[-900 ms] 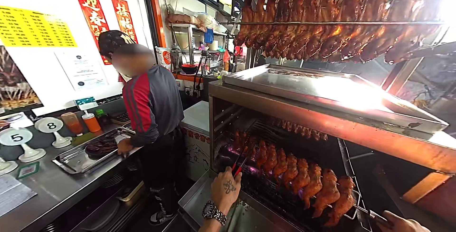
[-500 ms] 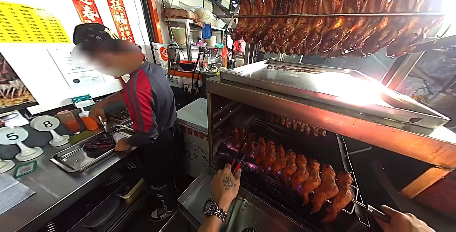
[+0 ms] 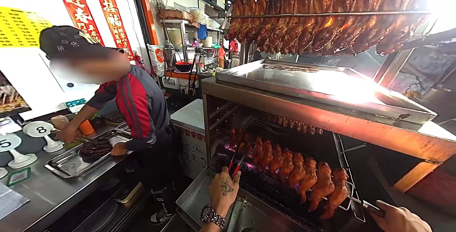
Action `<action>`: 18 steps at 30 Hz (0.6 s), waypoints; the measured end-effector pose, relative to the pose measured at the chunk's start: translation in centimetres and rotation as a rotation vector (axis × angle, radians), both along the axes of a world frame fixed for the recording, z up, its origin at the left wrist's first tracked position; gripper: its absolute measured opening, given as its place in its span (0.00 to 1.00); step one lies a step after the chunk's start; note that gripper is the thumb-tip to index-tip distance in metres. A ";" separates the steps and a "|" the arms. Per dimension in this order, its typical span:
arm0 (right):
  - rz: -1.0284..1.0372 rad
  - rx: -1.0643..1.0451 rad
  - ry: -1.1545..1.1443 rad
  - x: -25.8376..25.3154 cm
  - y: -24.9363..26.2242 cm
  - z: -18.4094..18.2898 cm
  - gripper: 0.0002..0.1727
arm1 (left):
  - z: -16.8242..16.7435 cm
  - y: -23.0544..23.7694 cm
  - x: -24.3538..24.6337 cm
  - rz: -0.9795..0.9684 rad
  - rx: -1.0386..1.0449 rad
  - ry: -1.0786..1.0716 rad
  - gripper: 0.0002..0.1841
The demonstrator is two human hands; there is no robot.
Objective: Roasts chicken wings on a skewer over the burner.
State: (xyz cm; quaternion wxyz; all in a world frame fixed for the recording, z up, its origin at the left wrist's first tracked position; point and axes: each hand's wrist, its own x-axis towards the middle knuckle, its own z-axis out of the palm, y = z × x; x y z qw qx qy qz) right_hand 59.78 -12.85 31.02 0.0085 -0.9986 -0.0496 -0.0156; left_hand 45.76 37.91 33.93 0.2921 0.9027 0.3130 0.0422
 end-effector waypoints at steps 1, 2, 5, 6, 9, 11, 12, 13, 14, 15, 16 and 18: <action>-0.001 0.002 -0.001 0.0 0.0 0.0 0.23 | -0.1 -0.3 -0.3 0.006 -0.013 -0.029 0.31; 0.000 0.005 -0.006 0.0 0.0 0.0 0.23 | -0.1 -0.6 -0.5 0.004 -0.022 -0.061 0.31; 0.003 0.010 -0.014 -0.1 0.1 0.0 0.23 | 0.4 -2.3 -0.8 -0.041 -0.012 -0.066 0.31; 0.002 0.011 -0.005 -0.2 0.1 0.1 0.23 | 0.7 -3.0 -0.8 -0.055 -0.008 -0.025 0.32; 0.006 0.009 -0.007 -0.3 0.1 0.0 0.23 | 1.2 -4.1 -0.3 -0.073 -0.003 0.100 0.33; 0.011 0.012 -0.028 -0.2 0.2 0.1 0.23 | 1.5 -4.4 -0.1 -0.083 0.016 0.126 0.33; 0.013 0.010 -0.035 -0.3 0.2 0.0 0.23 | 1.8 -4.4 -0.1 -0.091 0.032 0.140 0.33; 0.014 0.003 -0.039 -0.3 0.2 -0.1 0.23 | 2.1 -4.3 -0.3 -0.099 0.048 0.159 0.33; 0.012 0.004 -0.035 -0.4 0.2 -0.1 0.23 | 2.4 -4.2 -0.4 -0.106 0.070 0.178 0.33; 0.009 0.003 -0.031 -0.4 0.3 0.0 0.23 | 2.9 -4.0 -0.4 -0.113 0.095 0.192 0.33; 0.009 0.001 -0.031 -0.4 0.3 0.1 0.23 | 3.3 -3.8 -0.3 -0.118 0.112 0.202 0.32; 0.013 -0.003 -0.035 -0.4 0.2 0.0 0.22 | 3.7 -3.3 -0.1 -0.122 0.120 0.204 0.32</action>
